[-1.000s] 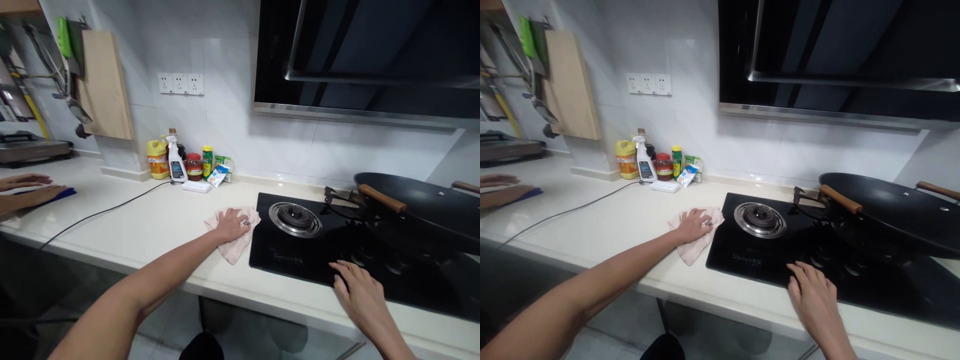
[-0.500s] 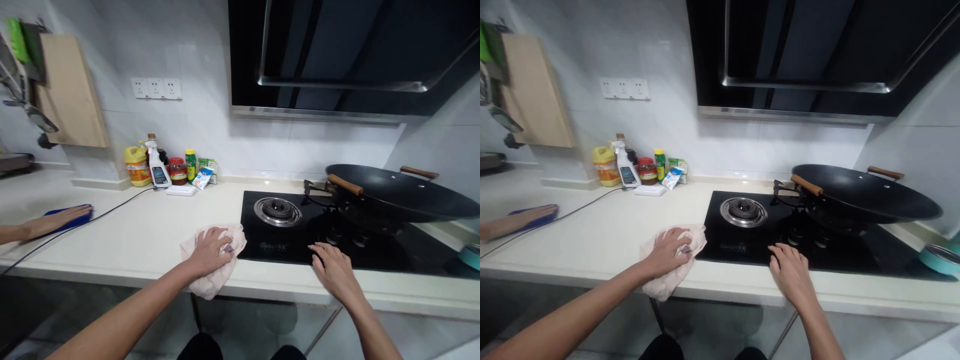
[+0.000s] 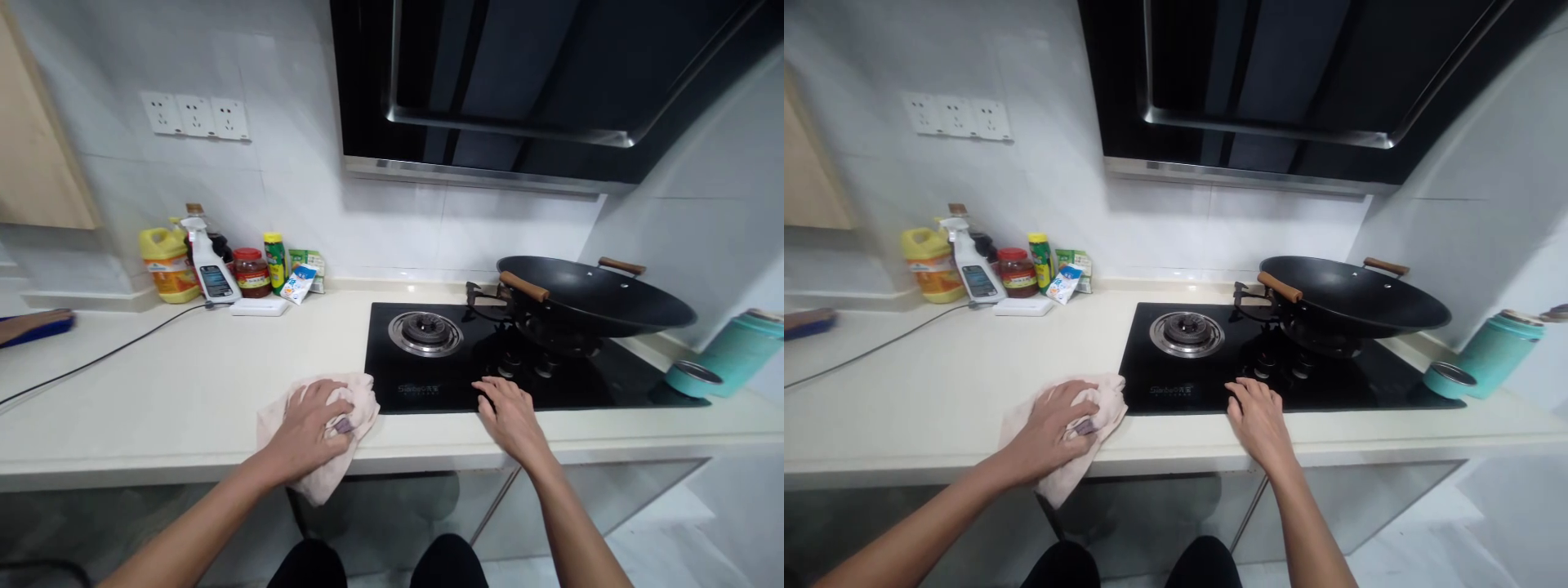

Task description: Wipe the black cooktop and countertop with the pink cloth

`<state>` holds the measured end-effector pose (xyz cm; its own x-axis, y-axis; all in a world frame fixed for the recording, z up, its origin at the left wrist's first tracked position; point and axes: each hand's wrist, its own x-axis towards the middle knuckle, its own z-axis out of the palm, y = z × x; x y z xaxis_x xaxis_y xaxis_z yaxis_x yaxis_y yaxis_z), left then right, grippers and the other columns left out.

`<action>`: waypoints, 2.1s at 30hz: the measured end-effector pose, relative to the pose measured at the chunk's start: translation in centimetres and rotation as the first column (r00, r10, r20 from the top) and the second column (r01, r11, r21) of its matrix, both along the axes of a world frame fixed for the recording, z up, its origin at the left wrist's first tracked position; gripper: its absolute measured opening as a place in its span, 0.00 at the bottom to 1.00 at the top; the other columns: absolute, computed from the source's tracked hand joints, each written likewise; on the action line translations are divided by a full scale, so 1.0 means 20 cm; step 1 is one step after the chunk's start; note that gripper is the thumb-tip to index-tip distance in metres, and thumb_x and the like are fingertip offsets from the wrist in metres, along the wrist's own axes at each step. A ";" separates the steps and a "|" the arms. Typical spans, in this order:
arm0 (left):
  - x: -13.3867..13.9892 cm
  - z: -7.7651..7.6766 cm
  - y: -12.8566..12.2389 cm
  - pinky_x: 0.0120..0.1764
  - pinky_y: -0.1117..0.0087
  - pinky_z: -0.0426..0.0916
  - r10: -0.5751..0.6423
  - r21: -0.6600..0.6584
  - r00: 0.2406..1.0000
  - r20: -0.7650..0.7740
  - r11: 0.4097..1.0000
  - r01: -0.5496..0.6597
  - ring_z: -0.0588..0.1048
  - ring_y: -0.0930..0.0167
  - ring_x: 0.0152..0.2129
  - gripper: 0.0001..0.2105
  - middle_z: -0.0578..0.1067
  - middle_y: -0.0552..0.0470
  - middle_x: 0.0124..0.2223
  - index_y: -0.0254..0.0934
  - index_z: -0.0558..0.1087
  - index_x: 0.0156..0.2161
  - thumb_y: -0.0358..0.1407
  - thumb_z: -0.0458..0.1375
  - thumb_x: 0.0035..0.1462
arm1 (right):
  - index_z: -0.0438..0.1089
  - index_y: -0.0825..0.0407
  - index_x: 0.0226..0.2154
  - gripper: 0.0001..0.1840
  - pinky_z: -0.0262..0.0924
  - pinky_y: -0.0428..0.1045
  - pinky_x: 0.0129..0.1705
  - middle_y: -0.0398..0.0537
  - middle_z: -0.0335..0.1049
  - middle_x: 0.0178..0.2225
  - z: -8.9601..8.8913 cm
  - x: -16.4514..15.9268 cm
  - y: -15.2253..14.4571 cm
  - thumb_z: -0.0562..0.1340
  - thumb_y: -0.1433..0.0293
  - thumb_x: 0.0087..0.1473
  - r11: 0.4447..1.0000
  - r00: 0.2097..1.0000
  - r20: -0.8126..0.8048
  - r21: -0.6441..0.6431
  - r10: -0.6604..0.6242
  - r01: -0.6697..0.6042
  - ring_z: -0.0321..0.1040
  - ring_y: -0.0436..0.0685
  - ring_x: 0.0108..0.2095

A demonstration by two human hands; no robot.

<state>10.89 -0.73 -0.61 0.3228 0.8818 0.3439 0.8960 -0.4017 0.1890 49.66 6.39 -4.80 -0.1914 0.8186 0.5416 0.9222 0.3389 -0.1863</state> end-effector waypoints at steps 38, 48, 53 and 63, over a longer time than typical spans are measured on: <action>0.12 0.08 0.06 0.41 0.64 0.68 0.062 0.046 0.906 0.418 0.995 -0.090 0.73 0.65 0.36 0.07 0.72 0.53 0.37 0.42 0.74 0.35 0.35 0.55 0.50 | 0.75 0.47 0.49 0.17 0.57 0.62 0.57 0.53 0.72 0.54 0.01 0.00 0.00 0.54 0.68 0.63 0.999 0.995 -0.098 0.013 0.034 -0.033 0.66 0.62 0.55; 0.77 0.10 0.46 0.61 0.43 0.58 -0.149 -0.048 0.968 0.203 0.986 0.162 0.61 0.52 0.62 0.23 0.64 0.46 0.66 0.49 0.71 0.59 0.44 0.58 0.58 | 0.75 0.46 0.44 0.19 0.60 0.61 0.56 0.52 0.73 0.49 0.00 0.02 0.03 0.51 0.60 0.67 0.998 0.957 -0.284 0.008 0.064 -0.065 0.69 0.62 0.51; 0.95 0.04 0.52 0.60 0.30 0.45 -0.207 -0.124 0.978 0.042 0.970 0.210 0.51 0.43 0.67 0.26 0.59 0.47 0.71 0.56 0.70 0.61 0.58 0.53 0.61 | 0.71 0.48 0.48 0.23 0.61 0.60 0.57 0.54 0.72 0.50 0.00 0.05 0.04 0.47 0.55 0.69 0.996 0.907 -0.412 0.022 0.084 -0.083 0.67 0.62 0.52; 0.81 0.05 0.36 0.56 0.42 0.57 -0.295 -0.021 0.955 -0.010 0.955 0.295 0.63 0.52 0.56 0.21 0.71 0.45 0.58 0.51 0.75 0.56 0.48 0.60 0.58 | 0.71 0.49 0.51 0.26 0.57 0.63 0.61 0.57 0.69 0.52 0.01 0.05 0.03 0.47 0.52 0.69 0.998 0.898 -0.436 0.036 0.066 -0.056 0.63 0.63 0.55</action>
<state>27.02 6.55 0.49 0.5736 0.7533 0.3218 0.7407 -0.6447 0.1889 50.57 7.03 -4.67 0.0190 0.7999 0.5998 0.7275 0.4005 -0.5571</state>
